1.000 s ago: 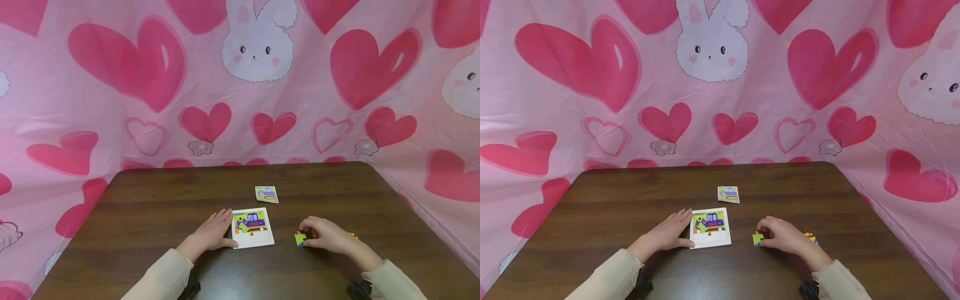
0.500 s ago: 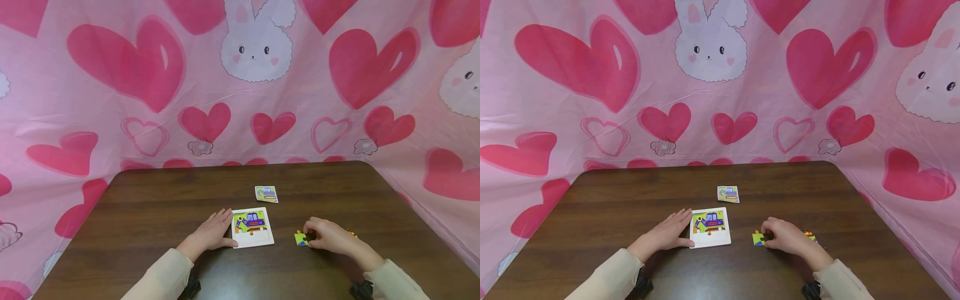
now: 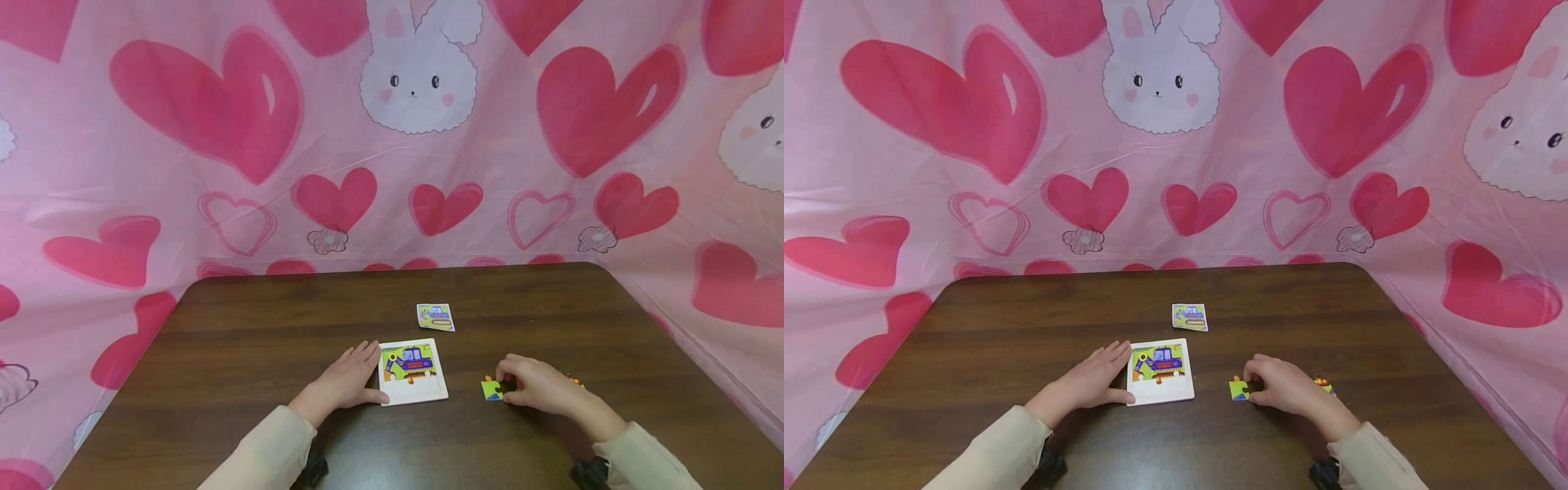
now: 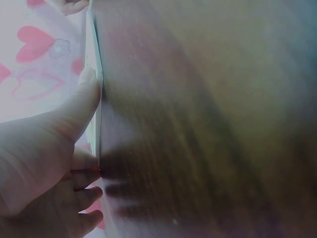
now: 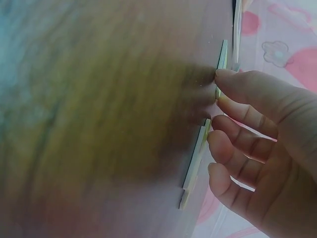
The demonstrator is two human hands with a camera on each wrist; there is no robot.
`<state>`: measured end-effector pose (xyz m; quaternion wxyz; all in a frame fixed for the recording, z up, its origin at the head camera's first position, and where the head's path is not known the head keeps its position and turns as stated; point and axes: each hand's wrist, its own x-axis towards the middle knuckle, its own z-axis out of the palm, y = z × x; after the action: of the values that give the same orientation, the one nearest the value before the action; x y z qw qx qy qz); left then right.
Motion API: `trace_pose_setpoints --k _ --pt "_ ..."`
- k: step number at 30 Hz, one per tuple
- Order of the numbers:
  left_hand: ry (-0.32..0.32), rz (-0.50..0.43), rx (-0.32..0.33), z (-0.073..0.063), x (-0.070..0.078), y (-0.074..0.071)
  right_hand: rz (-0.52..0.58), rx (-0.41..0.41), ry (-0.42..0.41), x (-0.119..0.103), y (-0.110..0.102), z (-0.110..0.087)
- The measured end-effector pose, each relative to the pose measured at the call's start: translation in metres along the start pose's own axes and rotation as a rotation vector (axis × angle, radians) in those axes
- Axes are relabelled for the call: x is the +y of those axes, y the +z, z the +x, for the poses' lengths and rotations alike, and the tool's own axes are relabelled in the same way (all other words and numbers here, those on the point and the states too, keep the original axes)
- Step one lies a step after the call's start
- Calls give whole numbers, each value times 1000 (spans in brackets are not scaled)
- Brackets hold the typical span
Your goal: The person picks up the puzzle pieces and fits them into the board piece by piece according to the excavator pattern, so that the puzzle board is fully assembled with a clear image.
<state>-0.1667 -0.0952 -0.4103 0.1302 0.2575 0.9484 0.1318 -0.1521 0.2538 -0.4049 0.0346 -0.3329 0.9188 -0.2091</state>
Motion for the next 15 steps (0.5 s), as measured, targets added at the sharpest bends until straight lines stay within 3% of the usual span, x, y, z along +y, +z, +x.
trace_pose_setpoints --k 15 --pt "21 3 11 -2 1 -2 25 -19 -4 -1 -4 1"
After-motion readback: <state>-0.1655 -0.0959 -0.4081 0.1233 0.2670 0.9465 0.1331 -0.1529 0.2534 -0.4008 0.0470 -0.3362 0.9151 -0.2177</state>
